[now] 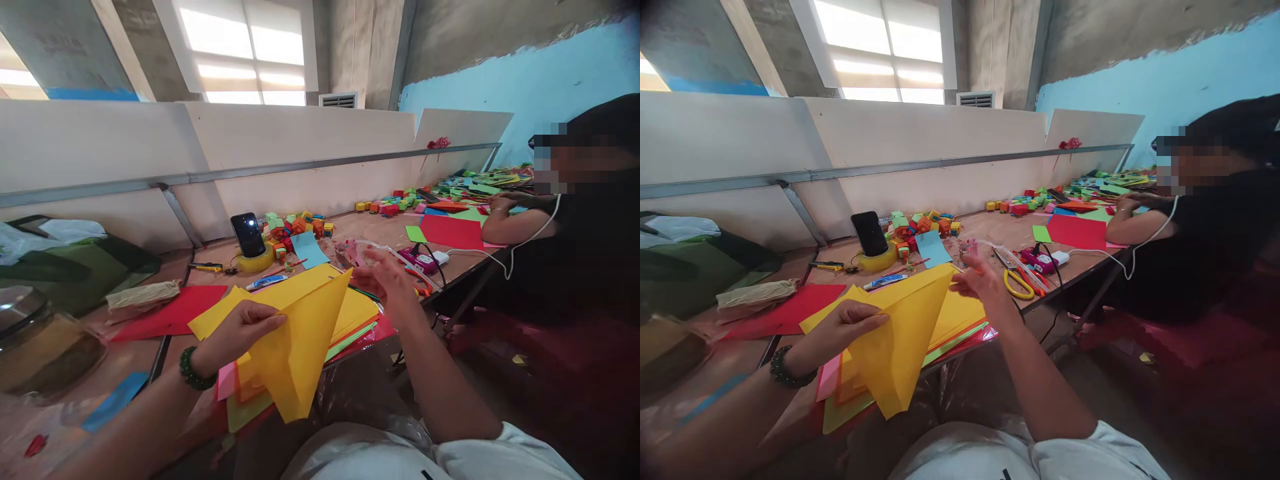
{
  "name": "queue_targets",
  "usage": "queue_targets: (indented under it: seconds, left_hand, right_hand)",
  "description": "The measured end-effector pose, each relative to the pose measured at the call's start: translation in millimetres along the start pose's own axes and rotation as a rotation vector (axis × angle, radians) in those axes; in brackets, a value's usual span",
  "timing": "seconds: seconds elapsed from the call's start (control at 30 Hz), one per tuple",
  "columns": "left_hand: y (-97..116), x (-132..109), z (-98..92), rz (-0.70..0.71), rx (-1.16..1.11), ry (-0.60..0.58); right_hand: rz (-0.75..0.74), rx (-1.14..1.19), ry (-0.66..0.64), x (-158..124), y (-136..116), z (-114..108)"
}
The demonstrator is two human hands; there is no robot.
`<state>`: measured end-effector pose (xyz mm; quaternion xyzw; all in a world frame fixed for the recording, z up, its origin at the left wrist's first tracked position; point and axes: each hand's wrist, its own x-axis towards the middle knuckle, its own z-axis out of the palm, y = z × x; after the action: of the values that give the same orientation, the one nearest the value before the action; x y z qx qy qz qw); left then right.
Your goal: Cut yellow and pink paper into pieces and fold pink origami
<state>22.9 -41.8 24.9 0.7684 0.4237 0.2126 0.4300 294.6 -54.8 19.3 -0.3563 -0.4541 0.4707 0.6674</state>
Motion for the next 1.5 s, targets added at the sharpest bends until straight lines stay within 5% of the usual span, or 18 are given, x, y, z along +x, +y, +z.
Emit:
queue_targets:
  seconds: [0.1,0.7,1.17,1.5]
  left_hand:
    - [-2.5,5.4,6.1,0.038,0.031,0.016]
    - [-26.4,4.2,20.5,0.134,-0.04,-0.01]
    - [-5.9,-0.6,21.6,0.042,-0.155,0.128]
    - [-14.3,0.9,21.8,0.079,-0.135,0.083]
  right_hand:
    - [0.116,-0.042,-0.104,-0.5,7.5,4.7]
    - [0.054,-0.212,-0.075,-2.5,29.4,-14.1]
    - [-0.073,-0.356,-0.047,-15.4,10.9,1.5]
    - [-0.024,-0.307,-0.078,-21.3,0.6,-2.4]
